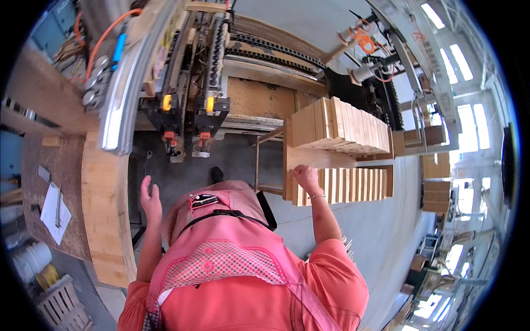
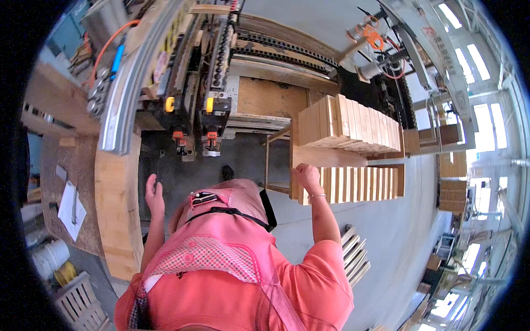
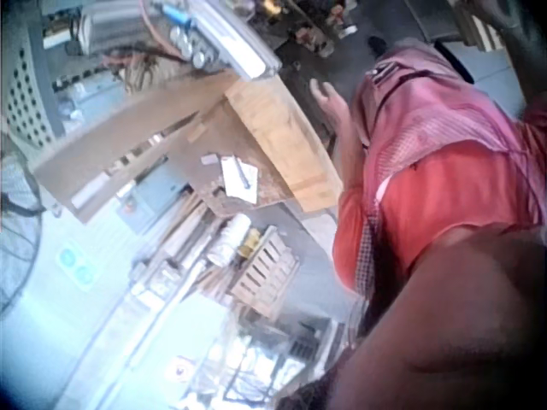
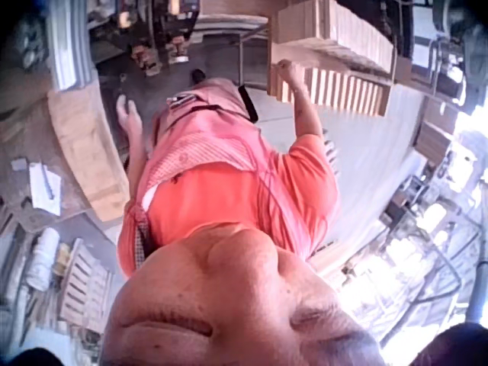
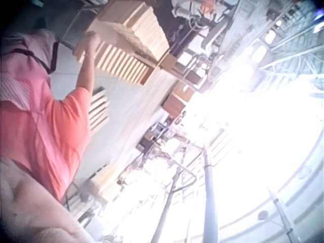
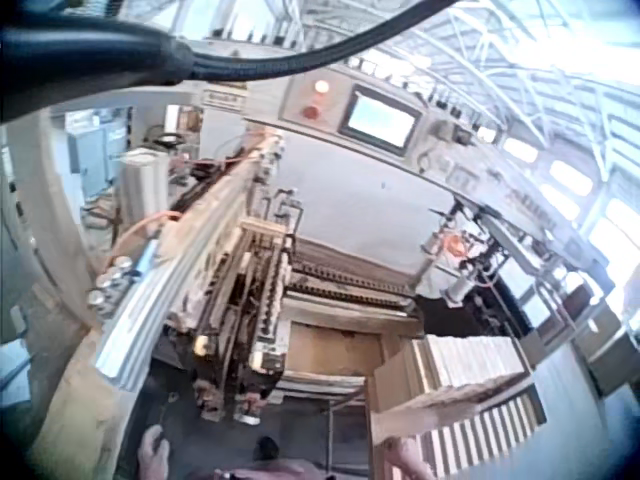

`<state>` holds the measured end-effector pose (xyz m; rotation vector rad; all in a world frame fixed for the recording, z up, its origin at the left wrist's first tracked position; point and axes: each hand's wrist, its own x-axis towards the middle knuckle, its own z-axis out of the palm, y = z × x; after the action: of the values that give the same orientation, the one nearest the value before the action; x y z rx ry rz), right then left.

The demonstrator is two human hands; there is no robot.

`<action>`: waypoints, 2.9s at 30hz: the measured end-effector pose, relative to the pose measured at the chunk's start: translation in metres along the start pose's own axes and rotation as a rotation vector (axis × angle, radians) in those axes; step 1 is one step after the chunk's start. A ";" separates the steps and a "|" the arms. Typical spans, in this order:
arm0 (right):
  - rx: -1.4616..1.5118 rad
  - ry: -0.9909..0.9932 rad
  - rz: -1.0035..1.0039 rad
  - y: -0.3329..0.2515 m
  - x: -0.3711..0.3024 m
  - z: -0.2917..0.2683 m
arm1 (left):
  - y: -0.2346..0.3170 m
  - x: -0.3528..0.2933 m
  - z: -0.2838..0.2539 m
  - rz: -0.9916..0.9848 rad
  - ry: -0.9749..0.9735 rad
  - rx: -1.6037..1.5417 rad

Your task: The person repeatedly feeds small wooden blocks into a machine to process them, then stacks the finished pieces. The person also briefly gathers thin wooden sticks from a bucket and places them on a workbench.

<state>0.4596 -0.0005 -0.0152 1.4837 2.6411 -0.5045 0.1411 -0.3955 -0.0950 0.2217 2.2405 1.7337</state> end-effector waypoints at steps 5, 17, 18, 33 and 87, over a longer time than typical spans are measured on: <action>0.005 0.006 0.045 0.034 0.010 0.009 | 0.015 0.010 0.054 -0.088 -0.204 -0.143; 0.261 -0.154 -0.486 -0.036 0.121 0.015 | 0.070 0.020 0.125 -0.024 -0.025 0.075; 0.236 -0.126 -0.570 -0.045 0.127 0.014 | 0.081 0.015 0.126 -0.082 -0.007 0.106; 0.194 -0.314 -0.923 -0.137 0.154 0.052 | 0.070 -0.035 0.095 -0.138 0.164 0.033; -0.215 -0.957 -1.502 -0.193 0.035 0.076 | 0.116 -0.385 0.067 -0.758 -0.552 0.346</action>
<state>0.2710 -0.0883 -0.0464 -0.8761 2.2432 -0.6478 0.5195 -0.4195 0.0553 -0.0735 1.8336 0.7727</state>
